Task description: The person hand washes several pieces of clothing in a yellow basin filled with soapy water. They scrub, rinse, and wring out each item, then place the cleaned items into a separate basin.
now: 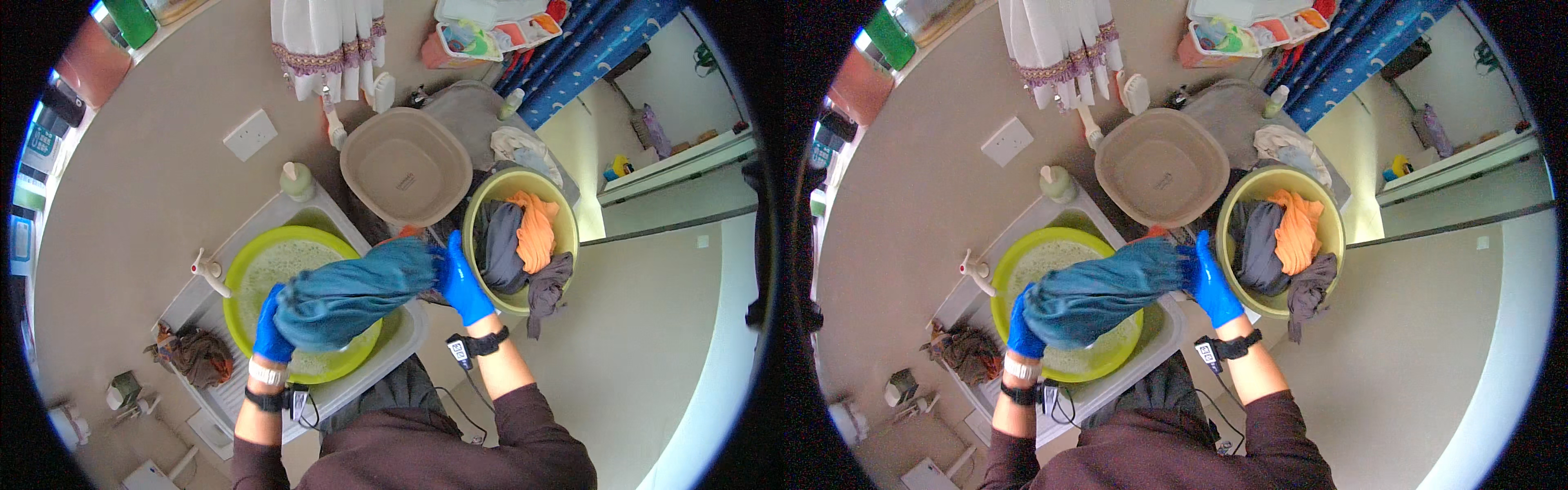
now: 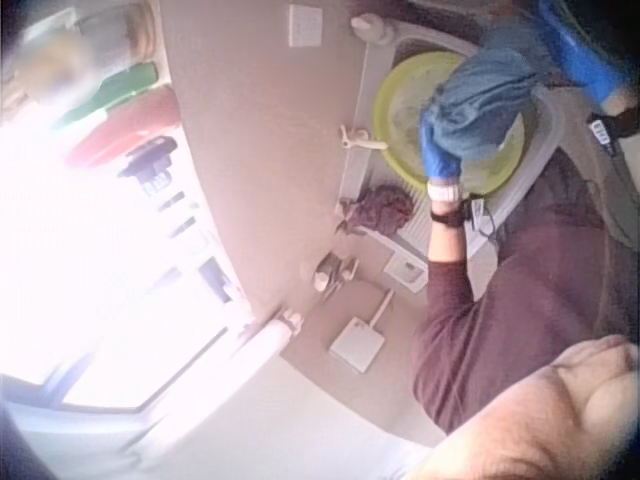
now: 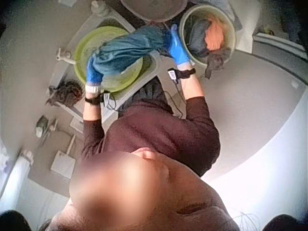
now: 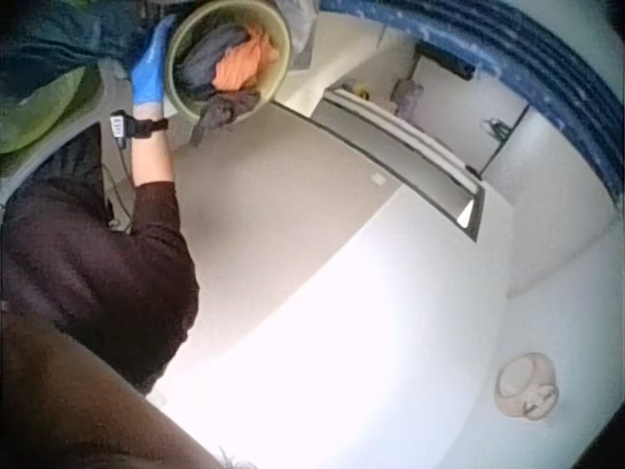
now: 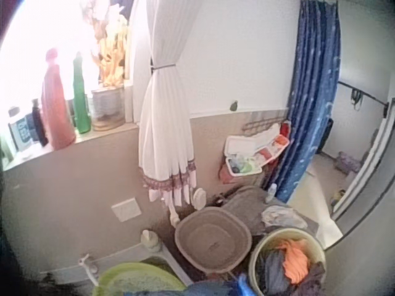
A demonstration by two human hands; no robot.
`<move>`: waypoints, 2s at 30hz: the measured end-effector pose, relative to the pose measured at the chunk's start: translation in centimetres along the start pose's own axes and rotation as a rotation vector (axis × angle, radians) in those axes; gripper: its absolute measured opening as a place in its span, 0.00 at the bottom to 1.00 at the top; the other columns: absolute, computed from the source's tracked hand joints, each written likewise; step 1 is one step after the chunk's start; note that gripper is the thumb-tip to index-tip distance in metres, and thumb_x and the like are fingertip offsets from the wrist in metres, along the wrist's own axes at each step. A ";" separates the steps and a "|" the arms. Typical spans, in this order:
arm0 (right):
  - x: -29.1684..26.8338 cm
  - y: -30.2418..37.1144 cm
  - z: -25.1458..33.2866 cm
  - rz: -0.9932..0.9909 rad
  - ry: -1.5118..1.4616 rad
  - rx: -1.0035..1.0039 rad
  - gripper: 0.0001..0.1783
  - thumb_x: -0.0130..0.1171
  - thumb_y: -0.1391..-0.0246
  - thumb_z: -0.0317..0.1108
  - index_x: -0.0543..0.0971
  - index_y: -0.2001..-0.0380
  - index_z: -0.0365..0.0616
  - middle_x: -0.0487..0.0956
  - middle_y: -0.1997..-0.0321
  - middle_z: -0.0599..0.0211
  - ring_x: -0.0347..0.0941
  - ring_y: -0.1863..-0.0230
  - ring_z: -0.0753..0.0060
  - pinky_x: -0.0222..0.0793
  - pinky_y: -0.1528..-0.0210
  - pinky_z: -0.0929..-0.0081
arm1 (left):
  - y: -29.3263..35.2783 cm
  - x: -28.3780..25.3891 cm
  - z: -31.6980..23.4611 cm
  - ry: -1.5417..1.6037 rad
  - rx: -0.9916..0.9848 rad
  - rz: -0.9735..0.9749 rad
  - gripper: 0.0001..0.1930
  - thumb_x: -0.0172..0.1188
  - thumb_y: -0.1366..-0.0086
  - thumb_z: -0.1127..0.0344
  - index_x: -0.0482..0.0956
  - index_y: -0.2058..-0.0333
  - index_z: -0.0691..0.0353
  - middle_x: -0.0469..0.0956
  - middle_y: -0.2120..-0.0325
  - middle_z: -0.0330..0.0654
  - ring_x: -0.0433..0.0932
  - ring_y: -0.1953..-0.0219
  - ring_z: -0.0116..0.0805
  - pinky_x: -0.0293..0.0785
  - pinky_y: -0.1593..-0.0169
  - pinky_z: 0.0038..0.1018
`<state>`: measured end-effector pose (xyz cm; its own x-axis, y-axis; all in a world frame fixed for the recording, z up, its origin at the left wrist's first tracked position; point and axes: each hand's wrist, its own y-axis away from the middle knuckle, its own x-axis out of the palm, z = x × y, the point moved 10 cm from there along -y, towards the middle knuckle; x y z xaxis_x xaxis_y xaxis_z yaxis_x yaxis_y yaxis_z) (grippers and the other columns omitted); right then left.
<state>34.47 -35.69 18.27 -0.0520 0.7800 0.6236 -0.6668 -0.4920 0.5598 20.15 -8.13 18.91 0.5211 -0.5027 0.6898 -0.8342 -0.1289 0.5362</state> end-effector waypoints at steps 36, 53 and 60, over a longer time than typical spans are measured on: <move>-3.7 -7.4 -24.7 -0.181 1.150 -0.204 0.38 0.52 0.50 0.22 0.56 0.34 0.48 0.72 0.46 0.47 0.72 0.48 0.46 0.70 0.48 0.59 | 34.1 -28.7 -7.8 0.338 0.705 -0.599 0.28 0.45 0.31 0.47 0.68 0.44 0.66 0.69 0.44 0.54 0.68 0.43 0.48 0.60 0.37 0.43; 1.5 -0.8 -39.5 0.672 0.986 0.327 0.17 0.52 0.52 0.18 0.78 0.57 0.36 0.82 0.59 0.58 0.78 0.59 0.69 0.73 0.57 0.75 | 35.7 -26.2 -9.7 0.218 0.757 -0.793 0.31 0.43 0.31 0.43 0.67 0.43 0.65 0.67 0.42 0.53 0.67 0.42 0.50 0.59 0.36 0.45; 5.5 4.5 -40.9 0.815 0.980 0.348 0.17 0.54 0.51 0.22 0.77 0.55 0.42 0.81 0.59 0.61 0.76 0.59 0.69 0.72 0.57 0.70 | 35.6 -24.5 -10.4 0.237 0.762 -0.707 0.32 0.42 0.31 0.41 0.66 0.43 0.66 0.67 0.42 0.54 0.67 0.42 0.50 0.59 0.37 0.46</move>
<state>0.74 -17.77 1.92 -0.9556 0.0974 0.2782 0.0286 -0.9088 0.4162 -20.43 8.48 26.10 0.8847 0.0637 0.4618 -0.1790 -0.8683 0.4627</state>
